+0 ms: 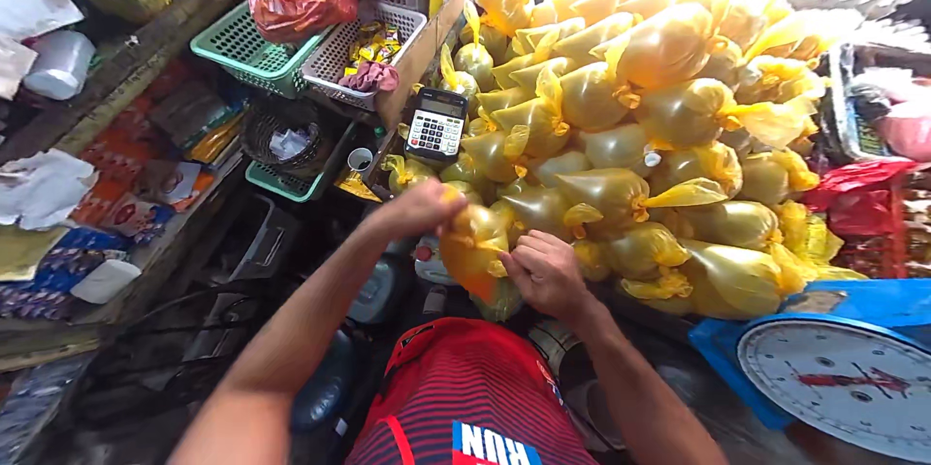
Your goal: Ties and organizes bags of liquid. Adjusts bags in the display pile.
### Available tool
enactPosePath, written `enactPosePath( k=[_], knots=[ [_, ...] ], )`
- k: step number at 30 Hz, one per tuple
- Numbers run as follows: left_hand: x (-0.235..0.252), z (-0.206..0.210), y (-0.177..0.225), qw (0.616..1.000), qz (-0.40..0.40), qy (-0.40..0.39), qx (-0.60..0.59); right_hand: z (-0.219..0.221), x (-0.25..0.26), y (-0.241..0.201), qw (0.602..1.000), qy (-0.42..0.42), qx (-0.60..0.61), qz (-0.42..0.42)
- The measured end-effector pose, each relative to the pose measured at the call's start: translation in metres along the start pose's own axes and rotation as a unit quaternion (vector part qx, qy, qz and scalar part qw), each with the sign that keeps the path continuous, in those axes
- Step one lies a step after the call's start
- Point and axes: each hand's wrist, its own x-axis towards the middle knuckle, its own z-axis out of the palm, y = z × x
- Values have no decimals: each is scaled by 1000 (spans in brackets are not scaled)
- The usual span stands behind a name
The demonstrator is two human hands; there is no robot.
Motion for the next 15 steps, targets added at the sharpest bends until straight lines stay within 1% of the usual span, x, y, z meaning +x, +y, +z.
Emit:
enactPosePath(
  k=[1,2,3,4,5,6,7,8,9,10,11,12,13,14,15],
  knots=[
    [-14,15,-13,994,-10,-59,93,-6,-4,11,998,-47,-22,-24],
    [-26,32,-27,982,-12,-118,145,-8,-9,19,994,-90,-32,-43],
    [-38,49,-41,977,-7,-155,146,-6,-17,26,990,-127,-31,-49],
    [-50,63,-55,981,-8,-169,92,-4,-28,28,986,-158,-20,-38],
    [-61,75,-66,986,-24,-163,-17,-5,-41,25,983,-183,-6,-16],
    [-70,82,-73,976,-47,-145,-158,-7,-50,17,980,-198,6,12],
    [-71,84,-75,947,-68,-119,-289,-10,-53,8,979,-201,14,40],
    [-67,84,-75,906,-85,-100,-402,-8,-54,-2,978,-199,24,64],
    [-67,85,-71,864,-94,-90,-486,-1,-54,-14,978,-191,39,78],
    [-67,87,-65,845,-89,-85,-520,8,-50,-26,979,-178,55,83],
    [-66,89,-58,865,-62,-78,-491,13,-40,-35,980,-166,71,84],
    [-63,91,-51,913,-16,-57,-403,16,-25,-39,981,-148,88,85],
    [-60,91,-46,961,41,-25,-272,16,-8,-37,983,-122,108,86],
    [-57,89,-42,989,95,20,-112,14,8,-33,981,-104,133,90],
    [-54,85,-37,987,145,64,35,11,23,-27,978,-95,158,93]
  ],
)
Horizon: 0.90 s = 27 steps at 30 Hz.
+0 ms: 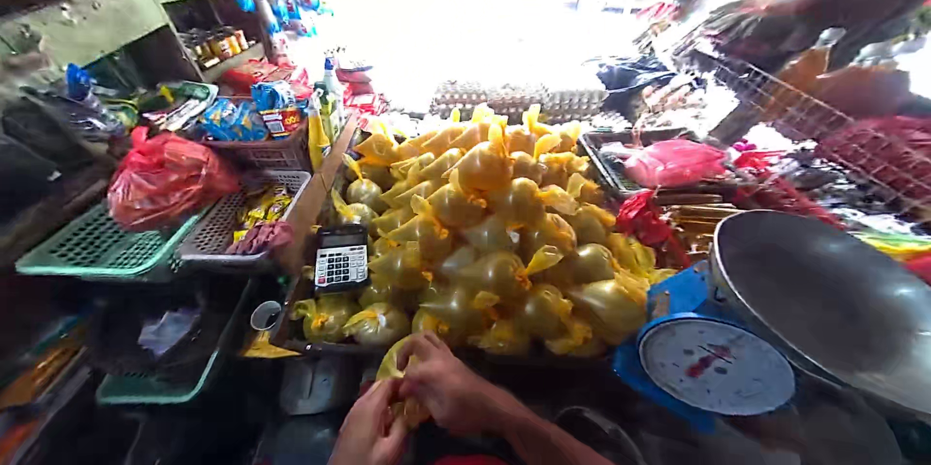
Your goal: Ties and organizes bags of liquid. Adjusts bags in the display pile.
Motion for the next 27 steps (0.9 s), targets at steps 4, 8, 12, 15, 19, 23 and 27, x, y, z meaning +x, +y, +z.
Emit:
enactPosePath(
  k=[4,8,12,15,19,23,27],
  knots=[
    [33,-11,-10,975,109,114,159,-18,28,4,992,24,124,24],
    [46,-29,-14,997,32,16,-67,-10,20,2,989,39,123,75],
    [46,-38,-22,996,-33,-47,-64,27,12,21,987,90,19,130],
    [53,-42,-32,990,-33,-12,137,52,8,36,973,177,16,149],
    [66,-40,-39,944,29,107,311,65,2,28,964,244,44,93],
    [77,-45,-39,910,70,149,380,58,11,15,967,252,22,32],
    [78,-61,-37,1000,-4,-9,2,50,33,12,974,213,78,6]
  ],
)
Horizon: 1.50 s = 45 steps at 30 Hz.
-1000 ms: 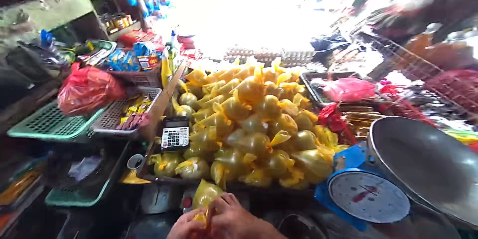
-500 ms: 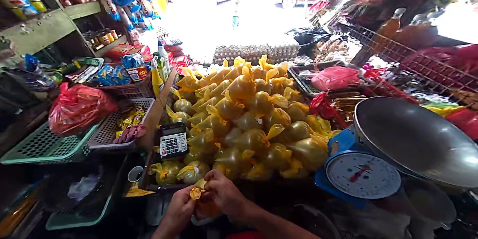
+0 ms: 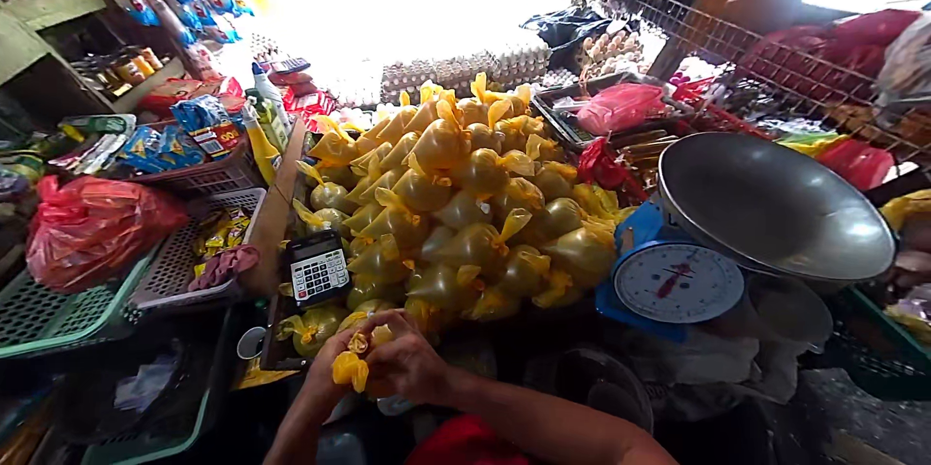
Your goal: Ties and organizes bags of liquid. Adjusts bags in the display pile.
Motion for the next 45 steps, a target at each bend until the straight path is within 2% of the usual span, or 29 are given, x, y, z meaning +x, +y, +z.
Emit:
enactPosePath(
  k=[1,2,4,6,8,10,12,16,19,22,24,26,28,30,32,34,35,37,38,40,42,43,45],
  knots=[
    [-2,1,5,992,-43,-33,-117,3,7,7,999,11,44,6],
    [-3,3,9,981,-80,-40,-174,5,14,14,995,35,97,20],
    [1,7,11,981,-87,-33,-172,6,28,23,973,99,192,85],
    [8,15,8,993,-31,-16,-115,0,37,28,949,129,241,159],
    [15,22,0,993,-1,20,-112,-7,38,39,956,101,210,180],
    [22,23,-9,984,-26,31,-174,-20,32,57,983,29,90,158],
    [30,23,-15,973,-59,19,-223,-27,22,69,992,-16,-3,129],
    [45,19,-16,968,-91,0,-232,-6,21,77,988,52,-31,144],
    [57,9,-17,957,-189,2,-222,8,29,78,986,96,-53,124],
    [66,-7,-21,935,-266,-47,-231,18,34,86,993,66,-51,82],
    [71,-17,-23,934,-265,-93,-222,16,40,92,992,36,-32,113],
    [71,-19,-24,958,-213,-122,-149,10,46,94,986,15,-9,165],
    [68,-14,-26,988,-122,-76,56,5,56,94,977,-10,13,212],
    [60,0,-26,957,-35,23,286,1,65,92,966,-30,16,256],
    [54,15,-43,916,86,127,371,-1,69,94,960,-42,11,276],
    [55,22,-57,923,129,167,322,-4,70,98,964,-53,-4,259],
    [57,23,-59,944,115,166,260,-6,71,100,969,-60,-18,240],
    [62,26,-59,989,44,135,43,-7,71,102,975,-71,-60,202],
    [64,25,-59,991,-6,110,-79,-7,70,101,976,-70,-87,189],
    [64,15,-56,960,-87,56,-261,-3,66,87,967,-67,-159,187],
    [65,10,-45,933,-146,64,-323,7,61,62,952,-58,-221,205],
    [66,10,-40,931,-165,80,-315,12,58,53,946,-59,-230,218],
    [68,11,-37,957,-159,104,-219,21,50,51,945,-35,-238,224]
  ],
)
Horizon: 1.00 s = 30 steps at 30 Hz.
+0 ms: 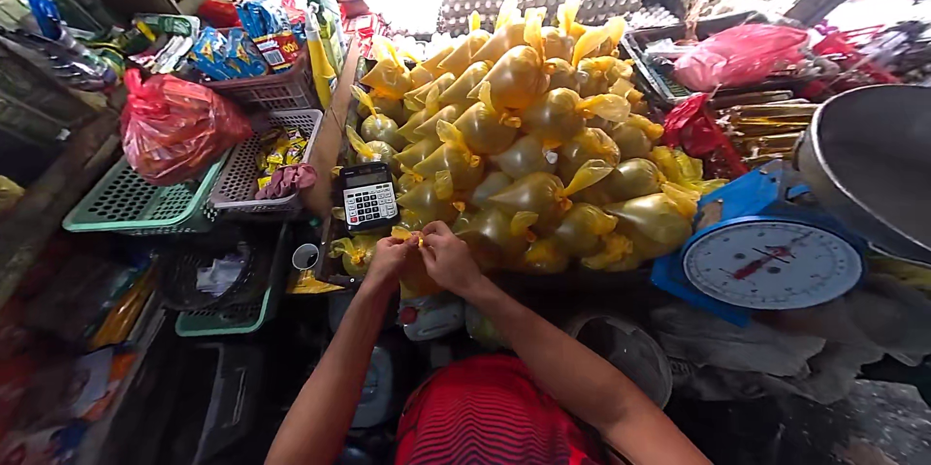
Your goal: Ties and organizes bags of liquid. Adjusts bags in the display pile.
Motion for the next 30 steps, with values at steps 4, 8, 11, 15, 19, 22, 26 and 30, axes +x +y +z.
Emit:
enactPosePath(
  k=[4,8,11,15,19,22,26,30],
  knots=[
    [3,4,-5,980,128,61,140,20,2,13,996,81,27,-5],
    [-3,25,-19,986,62,118,-95,23,4,17,993,98,47,51],
    [-13,20,-46,991,88,99,10,13,0,35,990,84,9,109],
    [-24,7,-8,972,178,89,126,-13,-1,24,996,-22,49,78],
    [-32,10,34,932,268,91,225,-39,6,-7,974,-178,137,-33],
    [-32,10,48,915,308,120,229,-49,34,-32,959,-206,192,41],
    [-39,-32,50,898,344,173,214,-58,87,-58,933,-249,222,133],
    [-69,-113,-11,891,278,269,237,-97,167,-69,928,-255,206,179]
  ],
)
